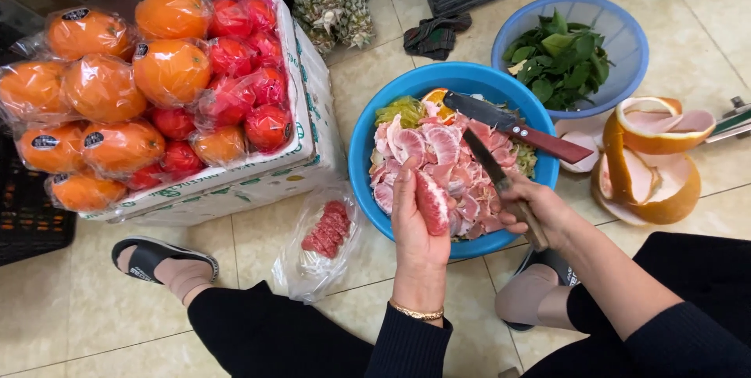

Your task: A person sitting on the floor is peeling and segmenting a pomelo, placing the cleaned segments into a blue bowl.

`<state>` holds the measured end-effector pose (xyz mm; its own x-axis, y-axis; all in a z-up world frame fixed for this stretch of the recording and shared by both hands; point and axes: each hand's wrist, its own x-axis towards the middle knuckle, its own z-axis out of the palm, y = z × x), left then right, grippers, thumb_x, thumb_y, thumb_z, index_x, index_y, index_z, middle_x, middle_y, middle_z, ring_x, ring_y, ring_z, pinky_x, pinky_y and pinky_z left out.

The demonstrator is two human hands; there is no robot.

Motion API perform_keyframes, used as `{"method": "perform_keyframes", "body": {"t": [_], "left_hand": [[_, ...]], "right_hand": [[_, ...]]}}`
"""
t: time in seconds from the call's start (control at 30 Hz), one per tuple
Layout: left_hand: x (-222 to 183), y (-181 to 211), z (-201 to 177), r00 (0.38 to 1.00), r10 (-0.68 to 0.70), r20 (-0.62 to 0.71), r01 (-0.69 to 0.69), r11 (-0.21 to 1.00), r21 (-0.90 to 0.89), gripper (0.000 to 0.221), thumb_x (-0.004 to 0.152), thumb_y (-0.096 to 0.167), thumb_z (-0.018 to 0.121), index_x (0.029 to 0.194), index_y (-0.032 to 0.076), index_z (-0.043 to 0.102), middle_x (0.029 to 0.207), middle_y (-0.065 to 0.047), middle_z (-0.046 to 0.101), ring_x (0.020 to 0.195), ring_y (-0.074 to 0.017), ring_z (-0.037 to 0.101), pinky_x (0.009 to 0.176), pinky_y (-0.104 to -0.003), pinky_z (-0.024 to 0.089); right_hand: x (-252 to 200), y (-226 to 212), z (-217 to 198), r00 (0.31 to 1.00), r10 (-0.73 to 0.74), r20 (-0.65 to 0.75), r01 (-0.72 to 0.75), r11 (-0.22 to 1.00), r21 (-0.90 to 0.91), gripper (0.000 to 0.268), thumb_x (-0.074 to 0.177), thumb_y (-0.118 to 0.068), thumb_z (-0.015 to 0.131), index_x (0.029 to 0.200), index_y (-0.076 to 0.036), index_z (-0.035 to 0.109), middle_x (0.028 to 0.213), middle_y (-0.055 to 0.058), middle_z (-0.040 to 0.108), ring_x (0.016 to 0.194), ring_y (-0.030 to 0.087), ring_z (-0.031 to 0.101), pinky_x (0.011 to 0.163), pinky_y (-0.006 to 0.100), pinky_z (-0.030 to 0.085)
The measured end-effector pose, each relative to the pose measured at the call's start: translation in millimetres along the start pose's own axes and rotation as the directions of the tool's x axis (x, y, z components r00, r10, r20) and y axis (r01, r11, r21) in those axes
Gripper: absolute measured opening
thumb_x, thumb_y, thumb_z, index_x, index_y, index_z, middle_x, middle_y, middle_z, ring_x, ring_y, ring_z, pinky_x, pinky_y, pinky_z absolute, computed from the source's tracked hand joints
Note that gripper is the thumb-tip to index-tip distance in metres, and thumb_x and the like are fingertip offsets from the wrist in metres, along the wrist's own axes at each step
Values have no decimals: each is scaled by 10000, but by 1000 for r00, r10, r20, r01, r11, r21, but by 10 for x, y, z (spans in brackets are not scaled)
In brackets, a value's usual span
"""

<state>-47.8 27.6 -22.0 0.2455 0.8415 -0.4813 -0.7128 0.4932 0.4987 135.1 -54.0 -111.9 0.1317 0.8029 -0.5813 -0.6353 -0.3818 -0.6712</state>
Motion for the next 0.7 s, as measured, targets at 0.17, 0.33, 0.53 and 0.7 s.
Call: {"method": "perform_keyframes", "body": {"t": [0.17, 0.33, 0.53, 0.7], "left_hand": [[-26, -8, -57, 996, -74, 49, 78, 993, -89, 433, 939, 355, 752, 1308, 142, 676, 804, -99, 635, 628, -207, 634, 505, -257, 525], [-9, -10, -126, 984, -157, 89, 172, 965, -200, 499, 917, 426, 777, 1323, 149, 686, 765, -85, 629, 619, -190, 615, 506, -236, 499], [6, 9, -168, 952, -266, 150, 299, 911, -285, 440, 948, 485, 751, 1229, 152, 688, 779, -91, 607, 638, -188, 616, 536, -239, 518], [-189, 122, -19, 967, -249, 58, 255, 944, -211, 346, 989, 391, 640, 1259, 174, 640, 680, -9, 611, 482, -100, 531, 416, -213, 425]], "right_hand": [[-179, -131, 33, 973, -83, 217, 62, 993, 102, 335, 1059, -289, 436, 1228, -8, 504, 721, 200, 497, 389, 177, 413, 254, 240, 279], [-666, -401, 525, 946, -220, 237, 233, 972, -26, 276, 972, -161, 458, 1164, 20, 538, 731, 327, 607, 320, 275, 496, 268, 344, 335], [-1157, -406, 711, 899, -345, 272, 437, 763, -476, 688, 766, 26, 566, 1452, -25, 534, 577, 240, 672, 336, 269, 559, 374, 353, 458], [-1393, -303, 664, 969, -176, 175, 214, 237, -948, 892, 785, -607, 507, 1614, -343, 307, 1021, 20, 801, 779, 207, 778, 696, 352, 604]]}}
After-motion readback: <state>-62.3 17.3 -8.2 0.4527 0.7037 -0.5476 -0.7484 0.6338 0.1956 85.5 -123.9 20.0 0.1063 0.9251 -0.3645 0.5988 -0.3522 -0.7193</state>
